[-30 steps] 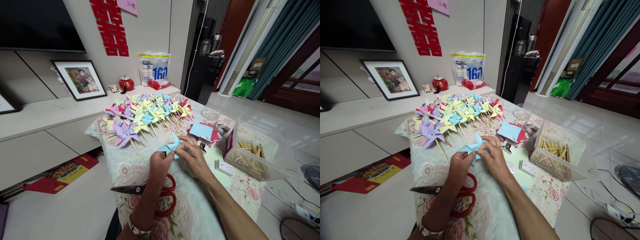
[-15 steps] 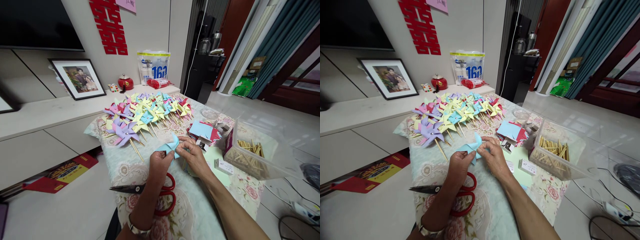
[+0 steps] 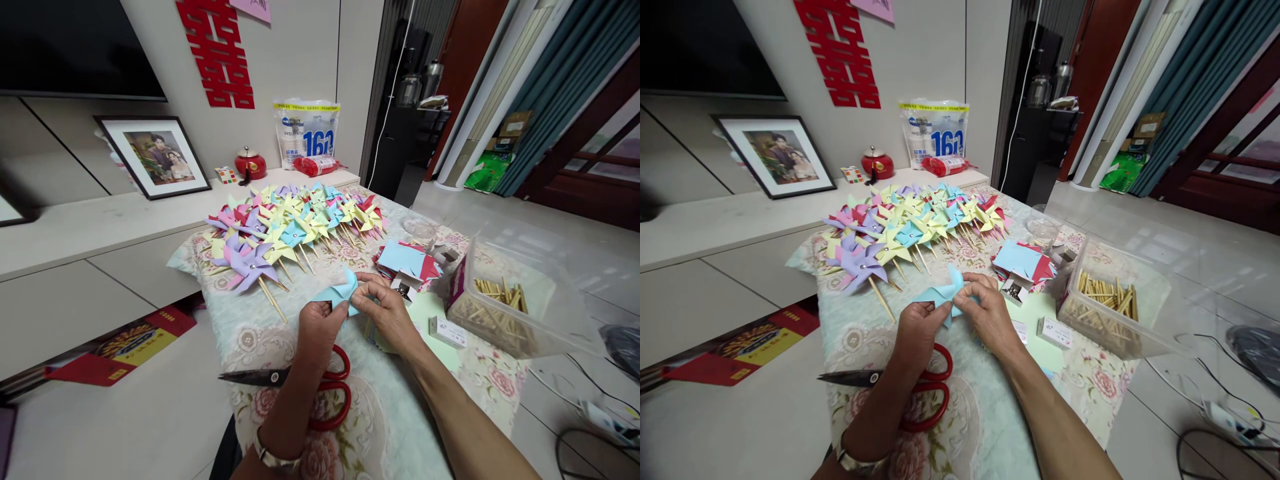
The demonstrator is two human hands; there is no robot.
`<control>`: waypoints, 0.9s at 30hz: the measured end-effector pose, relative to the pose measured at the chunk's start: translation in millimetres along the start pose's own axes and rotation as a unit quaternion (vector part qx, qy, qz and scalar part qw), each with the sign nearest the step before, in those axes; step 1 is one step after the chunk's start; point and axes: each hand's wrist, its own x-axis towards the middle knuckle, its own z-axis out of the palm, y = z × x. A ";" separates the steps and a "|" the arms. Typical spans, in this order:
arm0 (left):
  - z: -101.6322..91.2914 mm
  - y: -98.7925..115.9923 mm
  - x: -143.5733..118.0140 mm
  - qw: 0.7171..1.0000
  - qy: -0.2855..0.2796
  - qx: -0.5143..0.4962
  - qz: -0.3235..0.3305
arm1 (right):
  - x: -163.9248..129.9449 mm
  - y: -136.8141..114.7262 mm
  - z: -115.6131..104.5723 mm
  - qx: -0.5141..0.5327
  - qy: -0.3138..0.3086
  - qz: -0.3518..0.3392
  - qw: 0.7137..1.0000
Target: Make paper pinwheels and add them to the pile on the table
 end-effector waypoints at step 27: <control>-4.0 -5.7 3.7 0.999 -0.009 0.033 0.014 | -2.2 -1.5 4.3 0.044 -0.005 0.045 0.998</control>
